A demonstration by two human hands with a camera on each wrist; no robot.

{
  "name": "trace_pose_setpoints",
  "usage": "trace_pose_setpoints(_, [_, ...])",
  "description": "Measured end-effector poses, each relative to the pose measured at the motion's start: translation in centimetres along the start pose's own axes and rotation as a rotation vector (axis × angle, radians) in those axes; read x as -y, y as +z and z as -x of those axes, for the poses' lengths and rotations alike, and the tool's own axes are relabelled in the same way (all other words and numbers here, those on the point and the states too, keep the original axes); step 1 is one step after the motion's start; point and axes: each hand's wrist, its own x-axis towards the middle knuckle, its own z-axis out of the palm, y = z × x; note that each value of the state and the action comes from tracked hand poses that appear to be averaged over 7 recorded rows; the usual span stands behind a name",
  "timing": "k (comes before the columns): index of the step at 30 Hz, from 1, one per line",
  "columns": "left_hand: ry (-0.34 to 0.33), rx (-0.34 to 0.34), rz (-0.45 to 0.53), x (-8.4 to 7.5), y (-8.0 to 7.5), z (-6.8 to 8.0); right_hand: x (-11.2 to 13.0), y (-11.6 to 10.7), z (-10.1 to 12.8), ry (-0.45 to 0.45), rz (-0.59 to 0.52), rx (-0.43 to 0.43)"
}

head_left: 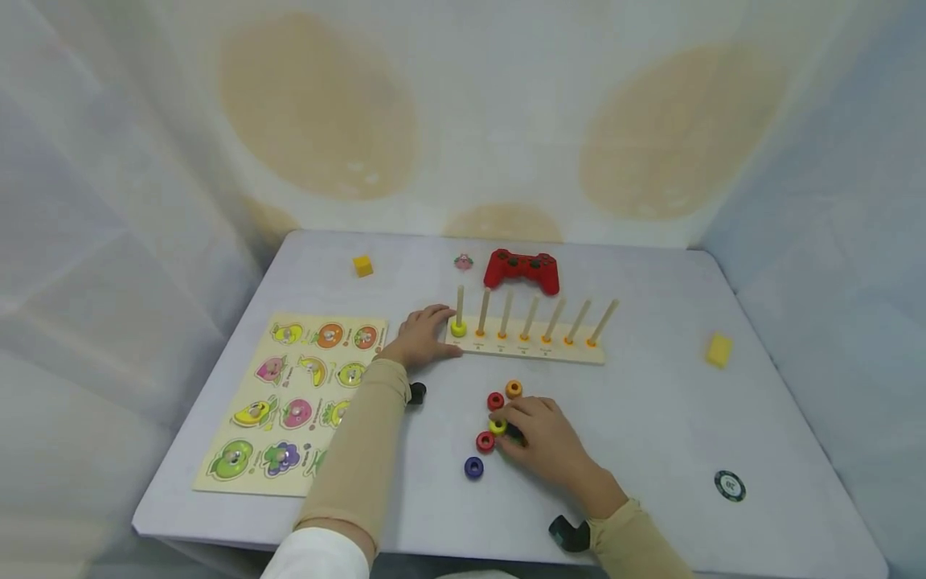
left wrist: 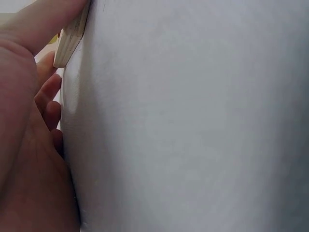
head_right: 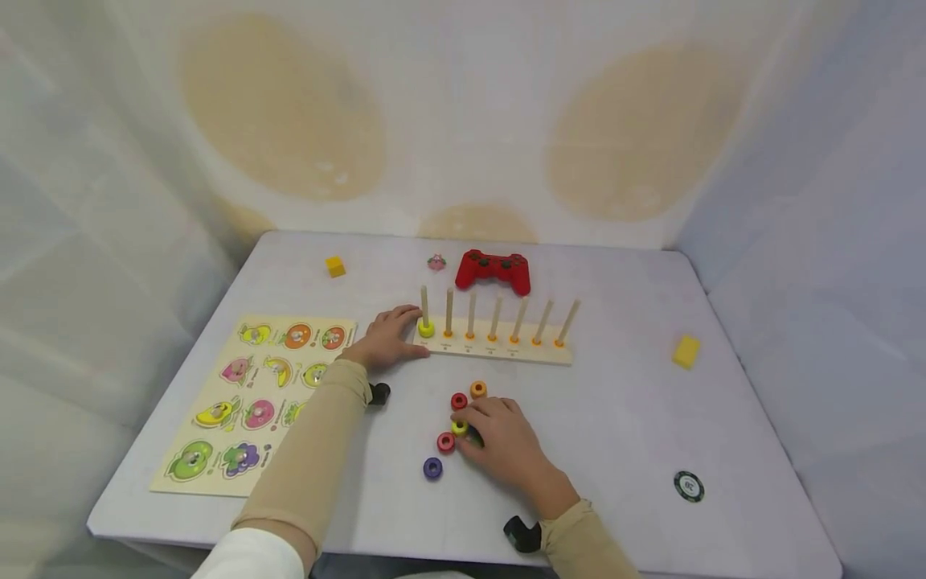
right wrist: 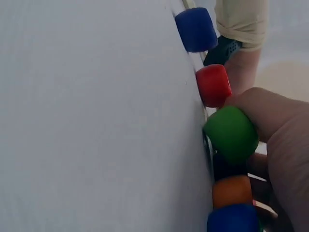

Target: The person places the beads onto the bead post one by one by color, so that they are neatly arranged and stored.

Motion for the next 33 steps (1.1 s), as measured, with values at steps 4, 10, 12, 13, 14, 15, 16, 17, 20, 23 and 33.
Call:
trace_pose_setpoints(4, [0.000, 0.002, 0.008, -0.3, -0.3, 0.4, 0.4, 0.2, -0.4, 0.081, -0.012, 0.040])
trace_pose_setpoints(10, [-0.001, 0.018, -0.001, -1.0, -0.5, 1.0, -0.3, -0.5, -1.3, 0.137, -0.069, -0.045])
trace_pose_setpoints(12, [-0.005, 0.011, 0.006, -1.2, -0.7, 1.1, -0.9, -1.2, -2.4, 0.126, -0.074, -0.117])
trace_pose_setpoints(13, [-0.006, 0.003, 0.008, -1.3, -0.8, 1.1, -1.1, -1.8, -3.3, 0.115, -0.083, -0.156])
trace_pose_setpoints(14, [-0.007, -0.004, 0.010, -1.3, -0.9, 1.1, -1.3, -2.3, -4.3, 0.105, -0.087, -0.192])
trace_pose_setpoints(15, [-0.009, -0.007, 0.009, -1.3, -1.0, 1.1, -1.5, -2.9, -5.3, 0.107, -0.083, -0.222])
trace_pose_setpoints(16, [-0.012, -0.009, 0.008, -1.3, -1.0, 1.1, -1.6, -3.5, -6.3, 0.106, -0.086, -0.247])
trace_pose_setpoints(17, [-0.012, -0.010, 0.005, -1.2, -1.0, 1.0, -1.7, -4.0, -7.4, 0.110, -0.093, -0.264])
trace_pose_setpoints(20, [-0.022, -0.005, -0.009, -0.9, -0.7, 0.7, -1.5, -5.3, -10.4, 0.147, -0.097, -0.275])
trace_pose_setpoints(23, [-0.033, -0.004, -0.016, -0.6, -0.2, 0.6, -0.9, -6.0, -13.2, 0.154, -0.069, -0.249])
trace_pose_setpoints(33, [-0.020, -0.022, 0.002, -0.6, 0.5, 0.5, 0.0, -6.3, -18.4, 0.242, 0.025, -0.015])
